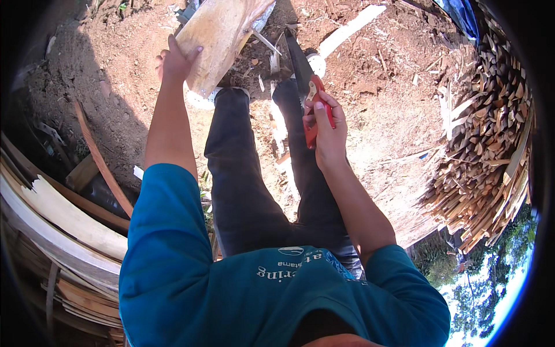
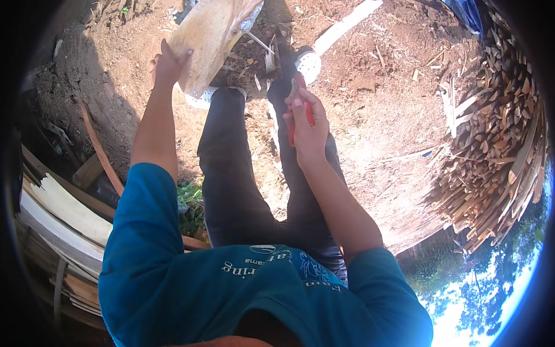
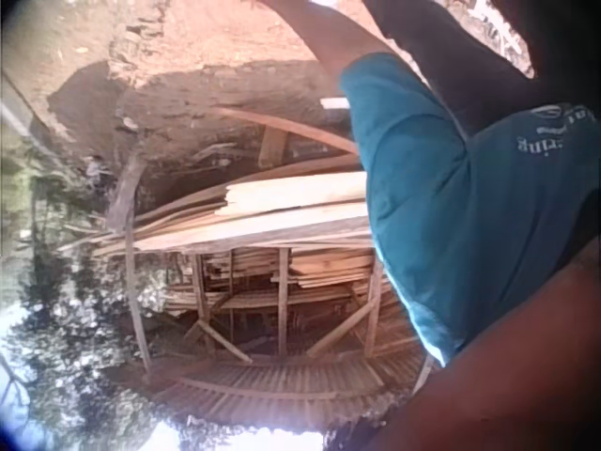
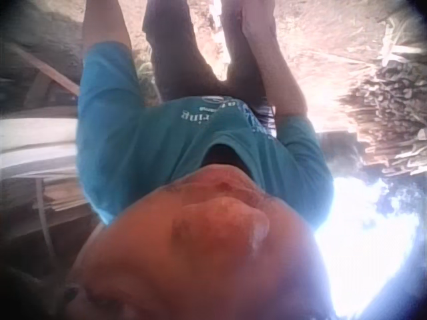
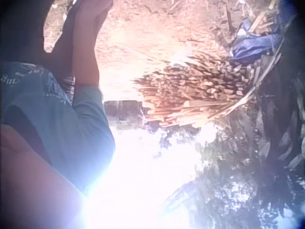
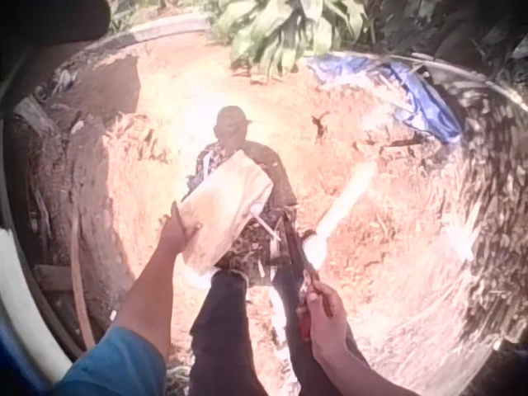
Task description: The person saws a piece of wood into multiple sections by hand while sitting on the ground.
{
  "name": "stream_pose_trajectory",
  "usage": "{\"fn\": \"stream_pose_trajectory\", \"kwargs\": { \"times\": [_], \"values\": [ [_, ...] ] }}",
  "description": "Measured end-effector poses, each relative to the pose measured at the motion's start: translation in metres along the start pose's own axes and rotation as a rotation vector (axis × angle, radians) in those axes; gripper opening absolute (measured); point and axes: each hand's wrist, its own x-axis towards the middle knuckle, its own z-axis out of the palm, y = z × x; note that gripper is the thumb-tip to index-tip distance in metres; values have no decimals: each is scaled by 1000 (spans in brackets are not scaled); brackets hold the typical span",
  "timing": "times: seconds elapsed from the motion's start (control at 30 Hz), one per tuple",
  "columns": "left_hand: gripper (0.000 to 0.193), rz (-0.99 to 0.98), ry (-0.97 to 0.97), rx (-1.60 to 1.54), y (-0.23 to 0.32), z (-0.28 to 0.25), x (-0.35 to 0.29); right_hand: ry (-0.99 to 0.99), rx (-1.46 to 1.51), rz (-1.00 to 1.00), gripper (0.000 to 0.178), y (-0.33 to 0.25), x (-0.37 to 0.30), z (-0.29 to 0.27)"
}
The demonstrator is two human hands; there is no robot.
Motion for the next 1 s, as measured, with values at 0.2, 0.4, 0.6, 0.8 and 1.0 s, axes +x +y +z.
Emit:
{"fn": "stream_pose_trajectory", "kwargs": {
  "times": [0.2,0.4,0.6,0.8,1.0],
  "values": [
    [120,-113,-31,90,18,12,-31,-89,4,7,43,22,17,-10],
    [123,-106,-42,16,2,9,-3,-126,-143,46,57,7,23,6],
    [123,75,-29,120,-7,-6,32,-11,-51,24,55,19,13,6],
    [134,490,-68,59,-42,-11,36,225,-111,-202,49,24,20,33],
    [139,788,-120,132,-68,-3,74,240,-7,-401,43,59,91,71]
  ]
}}
